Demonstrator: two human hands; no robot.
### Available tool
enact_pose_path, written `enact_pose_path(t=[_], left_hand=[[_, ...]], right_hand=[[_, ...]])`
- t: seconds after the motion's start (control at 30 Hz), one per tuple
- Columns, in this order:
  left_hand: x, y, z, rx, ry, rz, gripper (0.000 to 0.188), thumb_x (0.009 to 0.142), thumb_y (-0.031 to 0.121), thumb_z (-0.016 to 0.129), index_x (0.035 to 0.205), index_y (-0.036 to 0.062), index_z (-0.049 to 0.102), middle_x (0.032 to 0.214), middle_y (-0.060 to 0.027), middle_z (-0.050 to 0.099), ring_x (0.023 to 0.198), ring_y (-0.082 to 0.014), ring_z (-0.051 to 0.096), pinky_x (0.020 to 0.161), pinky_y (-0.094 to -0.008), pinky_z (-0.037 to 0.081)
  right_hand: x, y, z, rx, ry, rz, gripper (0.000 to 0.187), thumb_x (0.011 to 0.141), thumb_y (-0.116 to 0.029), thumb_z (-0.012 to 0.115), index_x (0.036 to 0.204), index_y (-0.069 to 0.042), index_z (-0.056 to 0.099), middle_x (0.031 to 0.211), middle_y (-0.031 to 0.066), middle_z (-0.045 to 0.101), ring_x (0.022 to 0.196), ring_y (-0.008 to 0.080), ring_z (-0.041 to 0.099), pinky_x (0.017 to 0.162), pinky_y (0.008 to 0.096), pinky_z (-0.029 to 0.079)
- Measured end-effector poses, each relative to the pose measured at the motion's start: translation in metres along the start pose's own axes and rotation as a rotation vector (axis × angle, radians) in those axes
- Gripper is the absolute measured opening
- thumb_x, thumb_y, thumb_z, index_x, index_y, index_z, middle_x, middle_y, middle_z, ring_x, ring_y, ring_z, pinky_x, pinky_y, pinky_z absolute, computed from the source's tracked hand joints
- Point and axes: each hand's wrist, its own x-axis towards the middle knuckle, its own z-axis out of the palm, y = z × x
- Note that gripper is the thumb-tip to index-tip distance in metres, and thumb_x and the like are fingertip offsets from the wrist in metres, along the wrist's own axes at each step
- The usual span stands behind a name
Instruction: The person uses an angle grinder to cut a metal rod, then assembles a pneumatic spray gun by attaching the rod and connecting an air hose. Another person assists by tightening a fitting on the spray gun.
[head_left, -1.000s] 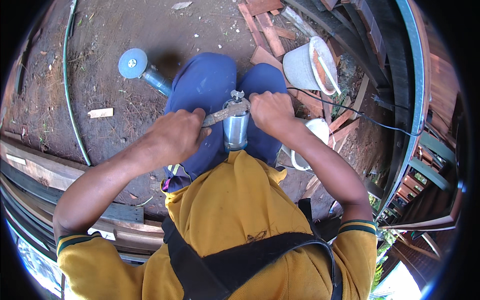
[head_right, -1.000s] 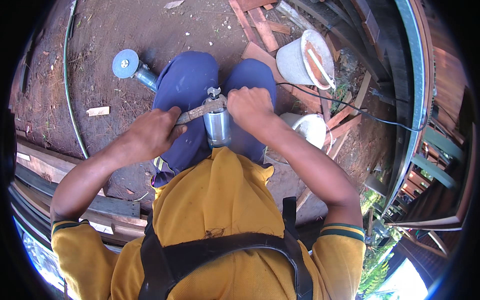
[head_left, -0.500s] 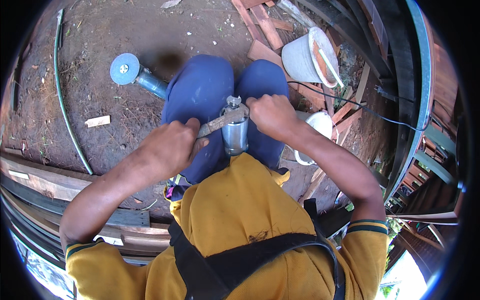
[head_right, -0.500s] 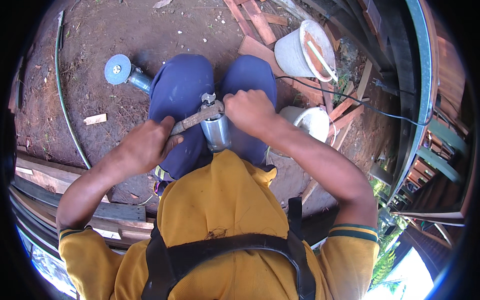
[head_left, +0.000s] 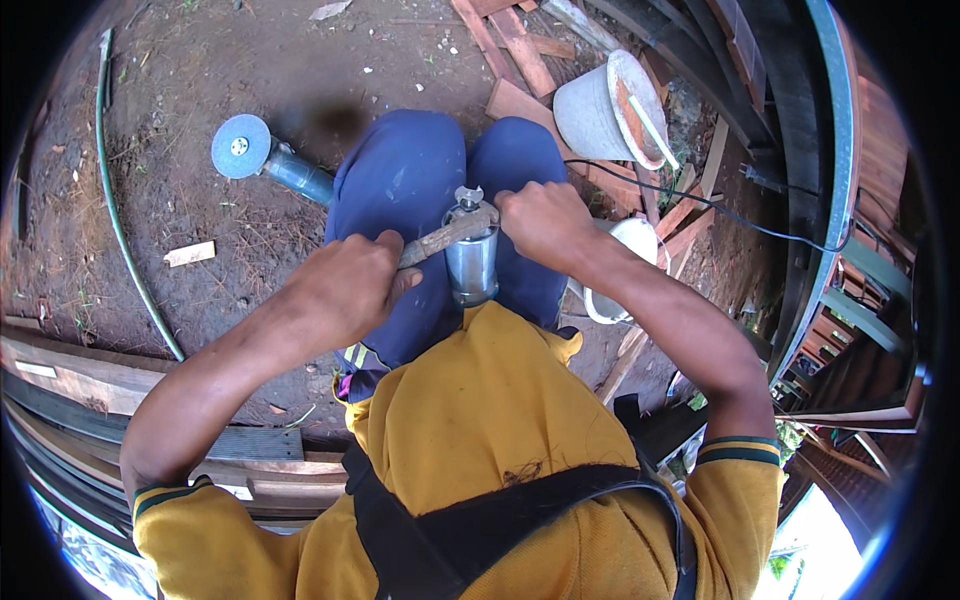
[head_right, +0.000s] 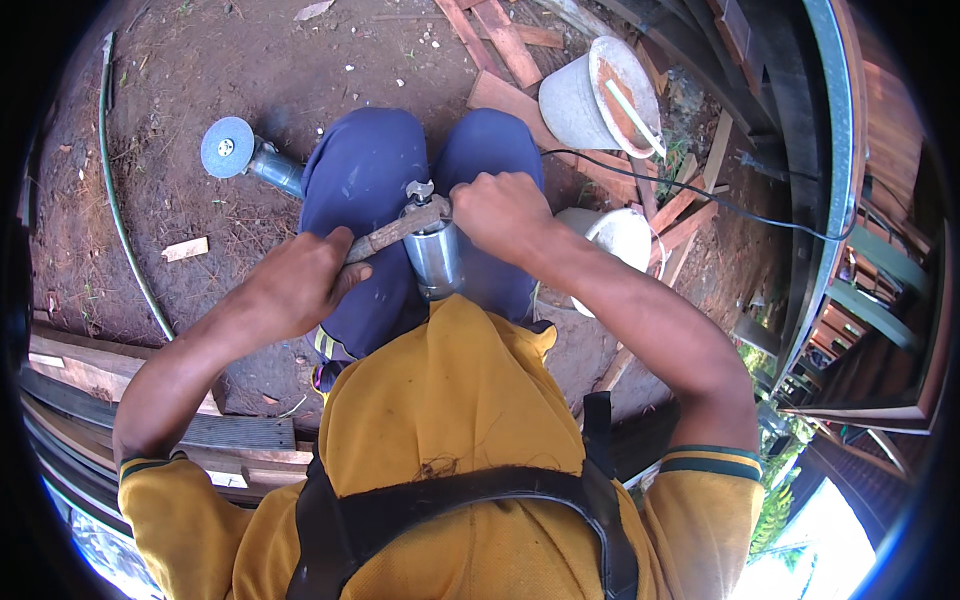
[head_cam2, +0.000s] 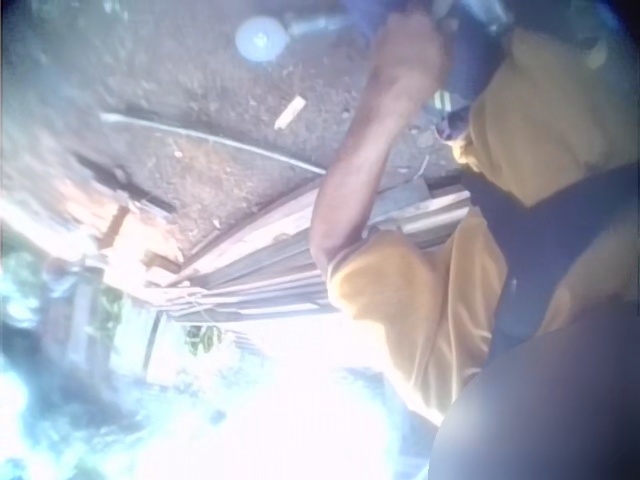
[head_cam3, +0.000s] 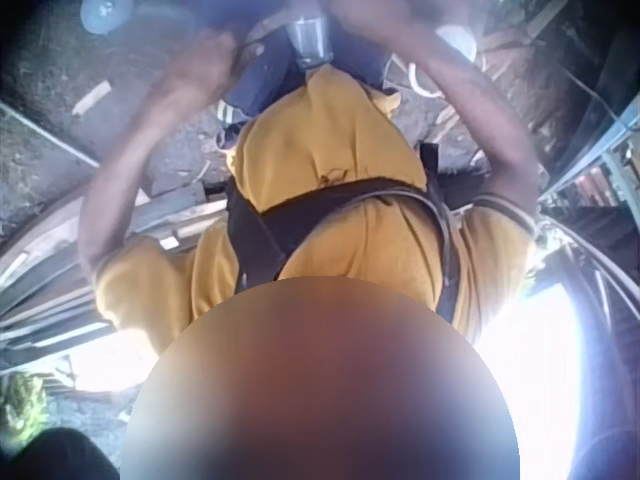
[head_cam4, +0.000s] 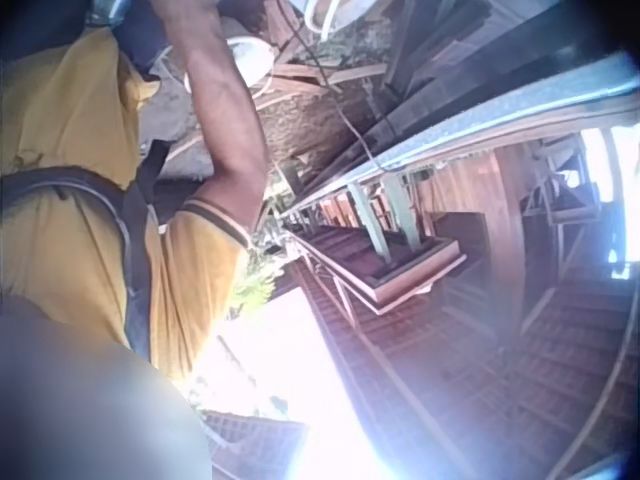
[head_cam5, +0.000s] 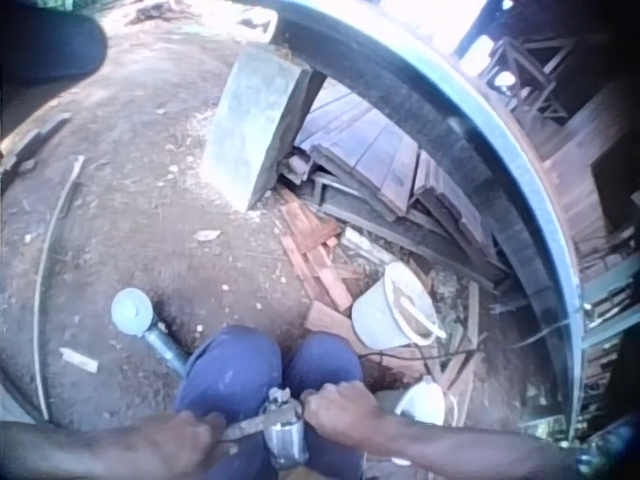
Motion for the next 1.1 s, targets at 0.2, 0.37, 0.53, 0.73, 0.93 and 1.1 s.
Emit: enact_pose_path(t=[0.2, 0.37, 0.53, 0.73, 0.93, 1.1], left_hand=[[-0.002, 0.002, 0.003, 0.051, -0.027, -0.021, 0.038, 0.109, 0.031, 0.062, 0.106, -0.0065, 0.057, 0.079, -0.0293, 0.071, 0.084, -0.0498, 0.074, 0.075, -0.057, 0.06], [-0.001, -0.003, 0.003, 0.067, -0.06, -0.011, 0.037, 0.109, 0.03, 0.062, 0.105, -0.0064, 0.057, 0.079, -0.028, 0.072, 0.083, -0.048, 0.075, 0.074, -0.0554, 0.061], [0.002, -0.009, 0.004, 0.118, -0.017, 0.053, 0.036, 0.109, 0.028, 0.062, 0.105, -0.0072, 0.058, 0.078, -0.0277, 0.072, 0.083, -0.0484, 0.075, 0.074, -0.0551, 0.061], [0.007, -0.011, 0.001, 0.089, -0.049, 0.048, 0.036, 0.109, 0.029, 0.061, 0.105, -0.0068, 0.059, 0.08, -0.028, 0.072, 0.085, -0.0484, 0.075, 0.075, -0.056, 0.061], [0.01, -0.011, -0.002, 0.084, -0.072, 0.061, 0.036, 0.108, 0.029, 0.063, 0.105, -0.0067, 0.059, 0.082, -0.0285, 0.071, 0.085, -0.0489, 0.074, 0.075, -0.0568, 0.06], [0.013, -0.012, -0.001, 0.07, -0.079, 0.063, 0.036, 0.108, 0.028, 0.063, 0.104, -0.0073, 0.058, 0.08, -0.0293, 0.071, 0.083, -0.0494, 0.074, 0.074, -0.0565, 0.059]], right_hand=[[-0.004, -0.002, 0.003, 0.044, -0.006, -0.006, 0.018, 0.084, -0.001, 0.064, 0.101, -0.002, 0.071, 0.081, 0.0246, 0.075, 0.078, 0.045, 0.076, 0.069, 0.0561, 0.061], [-0.007, -0.004, 0.005, 0.06, -0.001, -0.005, 0.015, 0.084, -0.001, 0.064, 0.098, -0.001, 0.07, 0.079, 0.0248, 0.074, 0.076, 0.045, 0.075, 0.067, 0.0559, 0.061], [-0.006, -0.004, 0.005, 0.028, 0.002, 0.0, 0.015, 0.085, -0.002, 0.065, 0.099, -0.001, 0.069, 0.078, 0.0237, 0.074, 0.075, 0.0442, 0.075, 0.068, 0.0549, 0.061], [-0.006, -0.005, 0.002, 0.018, -0.029, 0.043, 0.013, 0.085, -0.002, 0.064, 0.094, -0.003, 0.073, 0.086, 0.022, 0.077, 0.082, 0.0425, 0.077, 0.073, 0.0529, 0.062], [-0.006, -0.003, -0.001, 0.012, -0.046, 0.02, 0.014, 0.084, -0.002, 0.065, 0.095, -0.003, 0.073, 0.086, 0.0216, 0.077, 0.083, 0.0424, 0.077, 0.073, 0.053, 0.062], [-0.007, 0.0, 0.0, 0.019, -0.04, 0.021, 0.015, 0.084, -0.002, 0.065, 0.096, -0.003, 0.074, 0.087, 0.0217, 0.077, 0.083, 0.0421, 0.077, 0.073, 0.0527, 0.062]])
